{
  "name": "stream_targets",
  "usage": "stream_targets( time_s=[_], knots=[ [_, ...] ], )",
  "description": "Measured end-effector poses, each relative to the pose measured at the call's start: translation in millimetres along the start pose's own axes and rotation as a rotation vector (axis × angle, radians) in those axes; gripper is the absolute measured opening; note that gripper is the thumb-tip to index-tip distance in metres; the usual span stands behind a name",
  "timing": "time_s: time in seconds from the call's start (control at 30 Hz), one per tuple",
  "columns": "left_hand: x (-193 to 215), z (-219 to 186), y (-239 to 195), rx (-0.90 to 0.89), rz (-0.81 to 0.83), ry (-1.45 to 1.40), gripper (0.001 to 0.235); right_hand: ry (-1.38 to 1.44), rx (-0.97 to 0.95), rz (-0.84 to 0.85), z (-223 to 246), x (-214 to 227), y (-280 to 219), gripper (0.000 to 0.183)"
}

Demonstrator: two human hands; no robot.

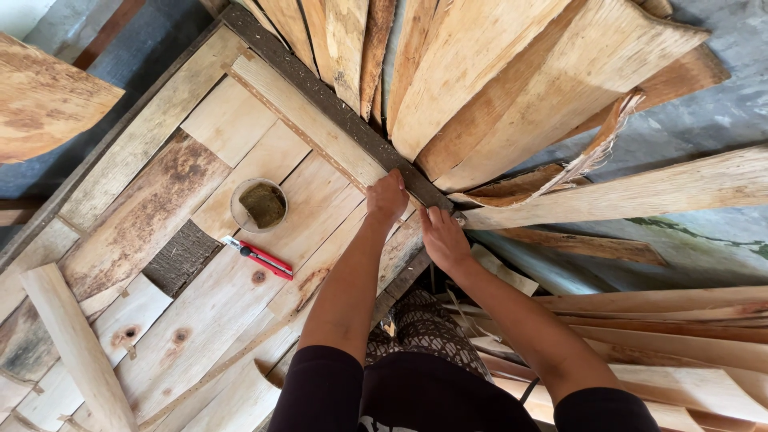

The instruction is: The person places thin wooden strips across a panel on the workbench, dips the strip ends into a bowl of dark paste, and presses the strips onto the panel surface, working along the panel and repositioning strips by hand.

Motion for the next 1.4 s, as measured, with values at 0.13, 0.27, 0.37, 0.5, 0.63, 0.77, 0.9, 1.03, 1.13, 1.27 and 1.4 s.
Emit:
stream_targets(
  time_s=[0.13, 0.27, 0.37, 0.5, 0.63, 0.77, 0.9, 1.03, 1.13, 1.27, 1.4],
  knots=[
    [1.7, -2.0, 0.0, 0.019, 0.032, 0.021, 0.015, 0.039, 0.036, -0.108, 5.3, 6.0, 3.1, 0.06],
    [0.9, 0.5, 1.3, 0.011, 0.022, 0.022, 0.014, -0.066, 0.026, -0.045, 9.2, 0.5, 4.8, 0.061],
    [1.4, 0.3, 1.1, 0.006, 0.029, 0.013, 0.015, -0.071, 0.008, -0.047, 9.7, -0.2, 6.1, 0.061],
    [5.0, -0.3, -0.2, 0.005, 0.039, -0.013, 0.017, -0.041, -0.011, -0.064, 12.7, -1.0, 8.8, 0.066],
    [4.1, 1.7, -1.0, 0.001, 0.036, -0.016, 0.017, -0.023, -0.022, -0.052, 14.4, -0.3, 11.1, 0.063],
    [12.8, -2.5, -3.8, 0.005, 0.046, -0.012, 0.014, -0.006, -0.042, -0.037, 12.4, 0.4, 12.7, 0.068],
    [8.0, 0.8, -3.6, -0.02, 0.045, 0.003, 0.01, -0.021, -0.043, -0.045, 13.8, -5.8, 12.6, 0.067],
    [9.0, 1.3, -4.7, -0.03, 0.072, 0.027, 0.01, -0.005, -0.055, 0.011, 15.1, -1.9, 14.4, 0.065],
    [4.4, 4.8, -2.2, -0.051, 0.05, 0.027, 0.013, 0.007, -0.056, 0.056, 14.5, -2.5, 14.5, 0.067],
    [2.7, 5.6, -1.8, -0.059, 0.042, 0.037, 0.013, -0.003, -0.074, 0.034, 15.6, -3.4, 14.4, 0.07],
    [-1.2, 6.8, -2.6, -0.094, 0.047, 0.082, 0.016, 0.008, -0.096, 0.059, 16.7, -6.4, 16.3, 0.069]
  ],
)
Point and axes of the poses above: each hand's wrist, its own y-axis towards the middle knuckle, its own x-axis out of the back of the hand, z = x × y, the point moved 3 cm from there along y, towards the middle knuckle, and after that the axes turned 1 degree about y, right-handed, at the moved point
